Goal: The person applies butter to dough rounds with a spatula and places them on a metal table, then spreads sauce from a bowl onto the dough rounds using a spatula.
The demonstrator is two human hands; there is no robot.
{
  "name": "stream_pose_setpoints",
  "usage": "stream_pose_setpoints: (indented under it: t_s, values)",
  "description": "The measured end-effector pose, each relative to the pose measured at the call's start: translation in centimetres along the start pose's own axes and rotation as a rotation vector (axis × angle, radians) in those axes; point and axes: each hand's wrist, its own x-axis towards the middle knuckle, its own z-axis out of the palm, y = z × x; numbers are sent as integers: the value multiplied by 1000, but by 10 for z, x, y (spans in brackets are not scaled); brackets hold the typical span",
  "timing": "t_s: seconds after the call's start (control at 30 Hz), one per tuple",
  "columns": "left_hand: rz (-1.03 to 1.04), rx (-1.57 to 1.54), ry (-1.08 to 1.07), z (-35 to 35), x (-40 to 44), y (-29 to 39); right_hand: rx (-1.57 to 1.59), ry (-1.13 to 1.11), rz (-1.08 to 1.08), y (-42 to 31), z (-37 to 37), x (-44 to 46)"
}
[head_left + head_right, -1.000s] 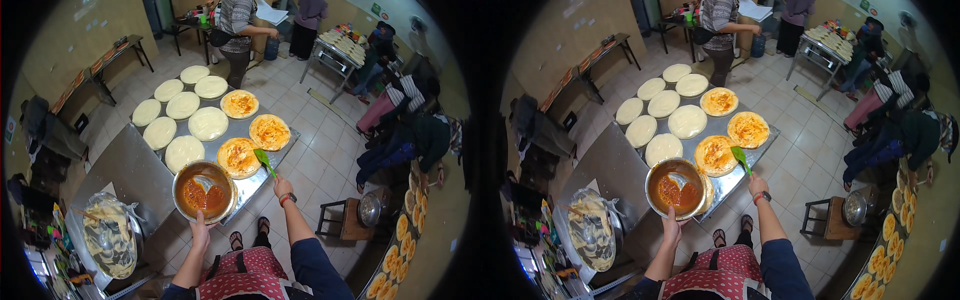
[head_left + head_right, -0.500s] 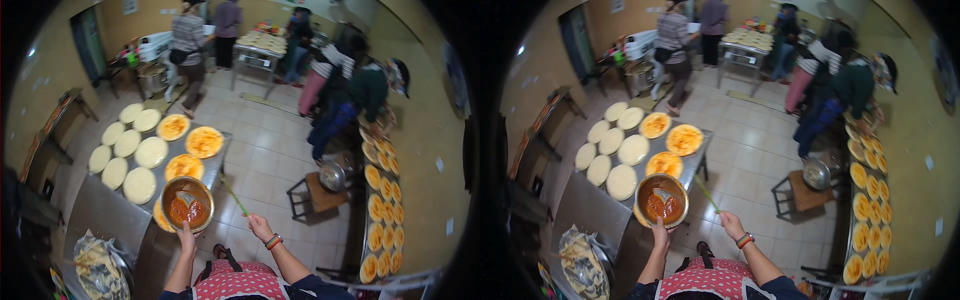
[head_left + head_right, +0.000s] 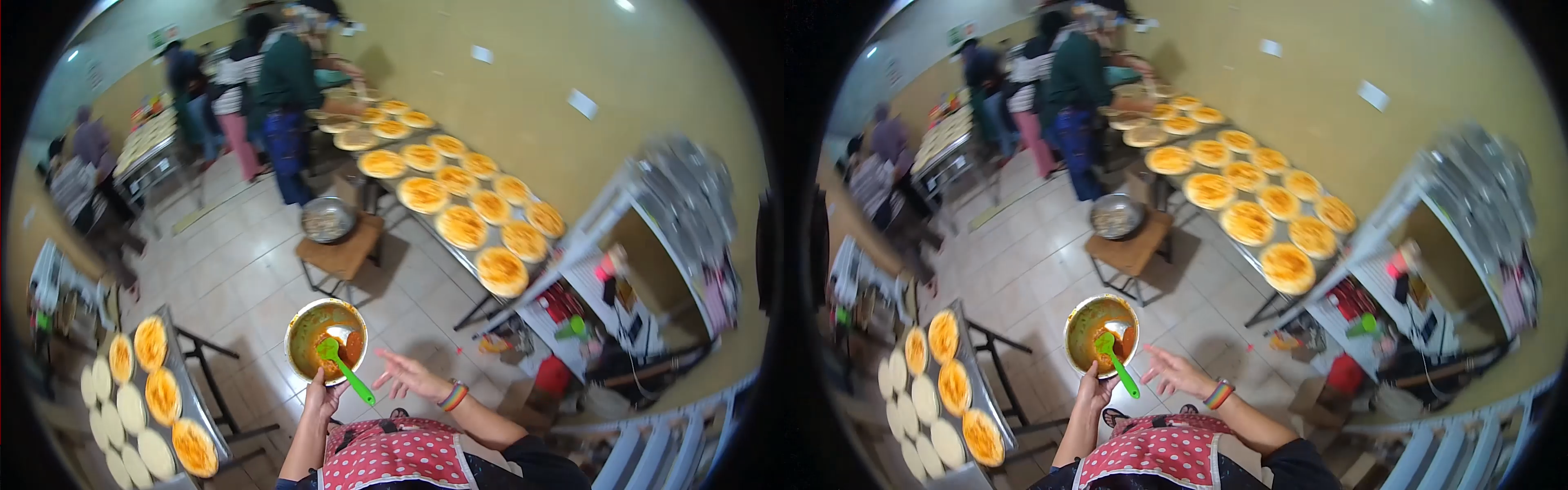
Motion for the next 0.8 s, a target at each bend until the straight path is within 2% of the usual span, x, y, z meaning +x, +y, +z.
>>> stream_pose_setpoints:
  t_s: [0.07,0.17,0.33,0.4,0.43,0.5,0.57,0.63,0.67,0.7,0.77,0.8]
  values:
    - [-129,75,-44,19,20,-26,-13,349,-103,18,-37,-38]
    - [-289,196,-107,62,38,-58,22,599,-118,46,-79,-89]
    - [-390,521,-261,142,44,-97,-53,863,-122,60,-127,-153]
    - [-419,567,-297,171,49,-113,79,1003,-133,84,-145,-161]
    - [-470,602,-321,181,52,-123,81,995,-116,101,-149,-164]
    - [-513,672,-385,203,59,-140,185,1139,-10,133,-157,-155]
    - [-550,732,-436,226,68,-168,158,1098,144,192,-165,-147]
    - [-584,776,-475,247,74,-198,-232,1041,248,236,-156,-148]
    - [-578,788,-512,264,73,-213,-352,994,227,252,-150,-155]
    - [-655,809,-524,281,70,-226,-470,948,205,264,-145,-164]
    - [-667,788,-601,306,69,-258,-535,478,262,295,-151,-192]
    - [-677,768,-648,320,70,-276,-419,479,584,262,-146,-217]
